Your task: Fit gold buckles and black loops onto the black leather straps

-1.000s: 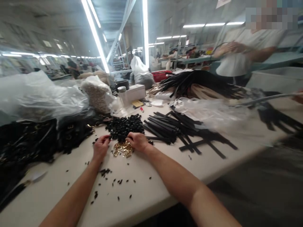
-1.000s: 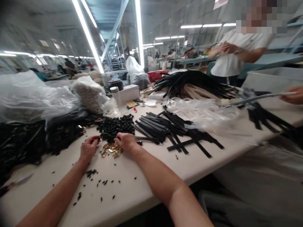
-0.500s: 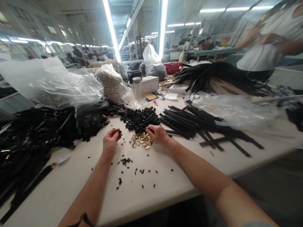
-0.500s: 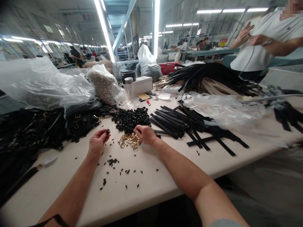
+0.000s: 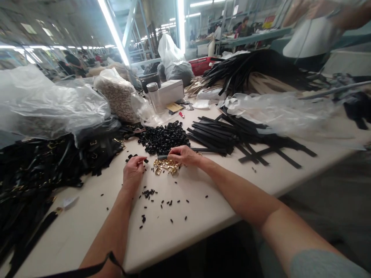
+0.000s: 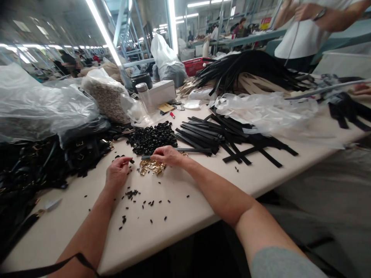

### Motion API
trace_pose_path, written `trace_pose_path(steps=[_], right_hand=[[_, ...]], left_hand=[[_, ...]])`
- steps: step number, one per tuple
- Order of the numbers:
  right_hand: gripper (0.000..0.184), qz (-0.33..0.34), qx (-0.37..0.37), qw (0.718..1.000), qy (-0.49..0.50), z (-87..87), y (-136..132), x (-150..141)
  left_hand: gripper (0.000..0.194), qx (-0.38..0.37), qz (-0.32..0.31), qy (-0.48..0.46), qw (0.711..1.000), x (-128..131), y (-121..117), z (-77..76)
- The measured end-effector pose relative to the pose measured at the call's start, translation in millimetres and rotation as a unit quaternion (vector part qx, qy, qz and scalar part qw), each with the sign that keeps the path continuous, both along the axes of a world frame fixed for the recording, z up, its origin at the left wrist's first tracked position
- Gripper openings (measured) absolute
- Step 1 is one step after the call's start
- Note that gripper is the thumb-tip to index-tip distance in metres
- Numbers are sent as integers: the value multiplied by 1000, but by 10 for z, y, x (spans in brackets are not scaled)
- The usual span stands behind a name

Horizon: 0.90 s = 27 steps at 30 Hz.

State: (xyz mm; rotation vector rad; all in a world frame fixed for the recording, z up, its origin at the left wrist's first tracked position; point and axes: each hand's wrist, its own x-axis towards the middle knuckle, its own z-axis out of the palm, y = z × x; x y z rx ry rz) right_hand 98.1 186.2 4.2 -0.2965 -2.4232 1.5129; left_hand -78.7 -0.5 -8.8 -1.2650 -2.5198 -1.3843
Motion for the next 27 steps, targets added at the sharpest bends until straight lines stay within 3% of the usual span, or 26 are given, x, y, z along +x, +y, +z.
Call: trace_pose_path(steps=[3,7,11,18,20,23,25,27], right_hand=[[23,-46,50,998,2,-15,0,-9],[19,-79,107,991,5,-3,-27,-9],[18,-66,144,987,4,40,-79,13],[15,-61,147,987,-7,88,-143,32],[14,-60,102,993,-7,92,-138,28],[18,-39,-58,998,-13,112,-123,27],[23,14,-177,984,-23,141,-128,40],[28,83,-251,964,-37,174,-160,62]], left_hand=[[26,-50,4,121,991,60,-48,157],[23,-150,-62,21,986,274,-56,278],[18,-192,-103,18,976,408,4,195],[10,-154,-135,20,978,438,46,77],[11,-114,-140,-11,984,433,49,75],[21,-14,-110,-165,980,409,71,96],[28,67,-85,-284,953,405,94,123],[34,131,-74,-359,921,426,120,155]])
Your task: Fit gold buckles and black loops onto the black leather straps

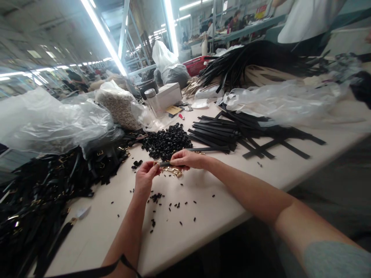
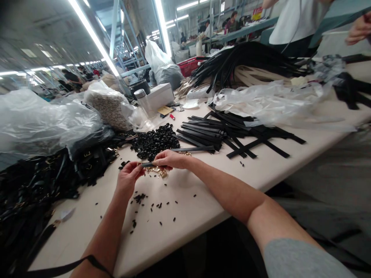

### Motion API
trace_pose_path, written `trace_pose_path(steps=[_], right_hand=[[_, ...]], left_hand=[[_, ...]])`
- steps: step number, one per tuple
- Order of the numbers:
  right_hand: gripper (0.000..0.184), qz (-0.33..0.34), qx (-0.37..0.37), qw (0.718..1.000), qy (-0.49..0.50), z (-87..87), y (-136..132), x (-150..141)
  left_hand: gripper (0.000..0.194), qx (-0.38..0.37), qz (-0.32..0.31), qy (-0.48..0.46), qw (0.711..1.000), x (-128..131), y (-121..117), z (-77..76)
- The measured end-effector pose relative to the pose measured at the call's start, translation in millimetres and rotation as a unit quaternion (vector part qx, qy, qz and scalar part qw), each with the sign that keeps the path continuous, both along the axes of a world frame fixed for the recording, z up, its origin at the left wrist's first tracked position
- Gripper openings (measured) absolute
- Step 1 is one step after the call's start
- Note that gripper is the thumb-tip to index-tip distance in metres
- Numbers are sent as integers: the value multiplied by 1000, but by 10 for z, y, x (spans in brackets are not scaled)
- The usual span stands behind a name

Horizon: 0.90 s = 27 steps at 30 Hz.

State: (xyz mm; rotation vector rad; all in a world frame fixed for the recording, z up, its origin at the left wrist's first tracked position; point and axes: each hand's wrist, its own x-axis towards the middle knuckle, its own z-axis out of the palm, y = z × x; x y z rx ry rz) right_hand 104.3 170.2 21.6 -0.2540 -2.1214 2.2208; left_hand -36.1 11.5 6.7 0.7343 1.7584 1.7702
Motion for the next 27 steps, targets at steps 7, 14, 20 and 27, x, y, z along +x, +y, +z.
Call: trace_pose_path(steps=[7,14,20,27], right_hand=[[28,44,-133,989,-48,-10,-163,5],[24,71,-286,954,-51,-62,-157,-49],[26,61,-314,947,-21,-76,-160,-58],[30,-38,-122,992,16,-32,-204,-52]], left_hand=[[34,99,-1,-58,993,150,47,33],[22,152,0,36,988,227,20,3],[19,164,-7,83,983,364,-11,81],[31,143,-4,-93,985,319,50,58]])
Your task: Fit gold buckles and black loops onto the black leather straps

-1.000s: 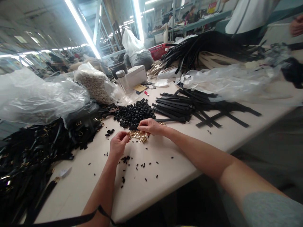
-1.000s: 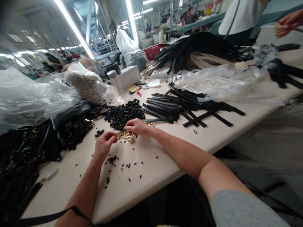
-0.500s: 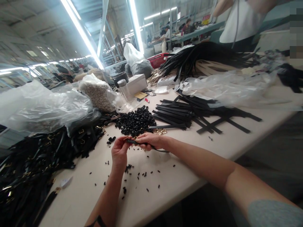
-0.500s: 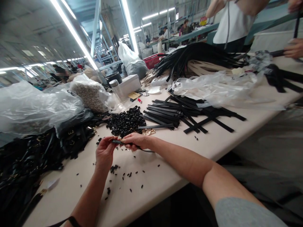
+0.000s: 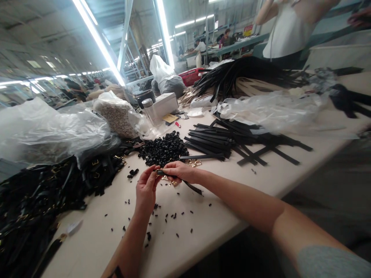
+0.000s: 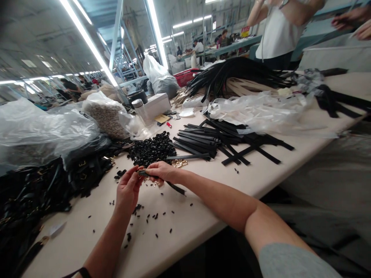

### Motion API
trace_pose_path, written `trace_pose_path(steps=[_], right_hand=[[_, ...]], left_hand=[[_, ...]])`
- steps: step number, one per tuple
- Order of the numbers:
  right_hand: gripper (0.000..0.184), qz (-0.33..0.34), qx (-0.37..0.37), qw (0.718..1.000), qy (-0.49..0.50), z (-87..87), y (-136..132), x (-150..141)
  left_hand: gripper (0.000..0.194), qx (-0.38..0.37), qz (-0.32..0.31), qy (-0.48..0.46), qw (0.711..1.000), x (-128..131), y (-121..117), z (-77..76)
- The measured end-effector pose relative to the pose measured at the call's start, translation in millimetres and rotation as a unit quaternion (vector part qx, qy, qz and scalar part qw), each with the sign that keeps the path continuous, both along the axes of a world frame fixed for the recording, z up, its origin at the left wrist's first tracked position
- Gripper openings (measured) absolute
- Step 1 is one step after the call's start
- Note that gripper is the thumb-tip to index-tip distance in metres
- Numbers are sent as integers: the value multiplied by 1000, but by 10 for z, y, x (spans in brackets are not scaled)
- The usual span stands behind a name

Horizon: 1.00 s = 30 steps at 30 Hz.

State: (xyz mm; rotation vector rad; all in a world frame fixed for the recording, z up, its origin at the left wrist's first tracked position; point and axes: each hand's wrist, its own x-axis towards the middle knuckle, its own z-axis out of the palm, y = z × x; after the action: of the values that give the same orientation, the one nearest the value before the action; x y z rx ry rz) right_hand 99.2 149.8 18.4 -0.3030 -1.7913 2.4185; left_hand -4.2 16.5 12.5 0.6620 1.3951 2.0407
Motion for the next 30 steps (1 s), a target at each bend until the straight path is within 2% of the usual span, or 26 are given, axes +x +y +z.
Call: trace_pose_path(steps=[2,4,6,8,10,12,15,17,19,21,23,25,30], right_hand=[[27,-21,85,996,-17,58,-14,20],[21,-33,197,980,-20,122,-19,50],[19,-49,344,938,-1,178,-17,85],[17,-65,477,876,17,217,-9,117],[16,-74,553,830,17,235,-2,138],[17,-72,578,813,11,235,4,145],[19,-60,574,816,13,209,15,136],[19,-45,549,834,20,179,26,126],[21,-24,483,875,22,140,39,114],[24,4,375,927,11,94,52,98],[29,27,270,963,0,48,65,75],[33,31,214,976,-4,13,76,49],[34,-5,200,979,-40,27,39,50]], left_hand=[[36,-32,-13,-23,999,-24,9,-18],[40,-59,-31,-38,997,-28,7,-25],[41,-82,-55,-60,993,-15,1,-20],[42,-98,-78,-76,989,4,-2,-9],[40,-101,-83,-68,989,16,-2,1],[38,-98,-76,-47,991,16,-2,6],[37,-104,-61,-31,992,0,-8,9],[37,-112,-59,-29,992,-7,-16,13],[37,-113,-63,-23,991,-6,-25,23],[38,-112,-65,-14,991,2,-30,34],[38,-113,-63,-5,992,10,-26,40],[39,-115,-57,4,992,16,-14,37],[43,-116,-26,29,993,40,-19,21]])
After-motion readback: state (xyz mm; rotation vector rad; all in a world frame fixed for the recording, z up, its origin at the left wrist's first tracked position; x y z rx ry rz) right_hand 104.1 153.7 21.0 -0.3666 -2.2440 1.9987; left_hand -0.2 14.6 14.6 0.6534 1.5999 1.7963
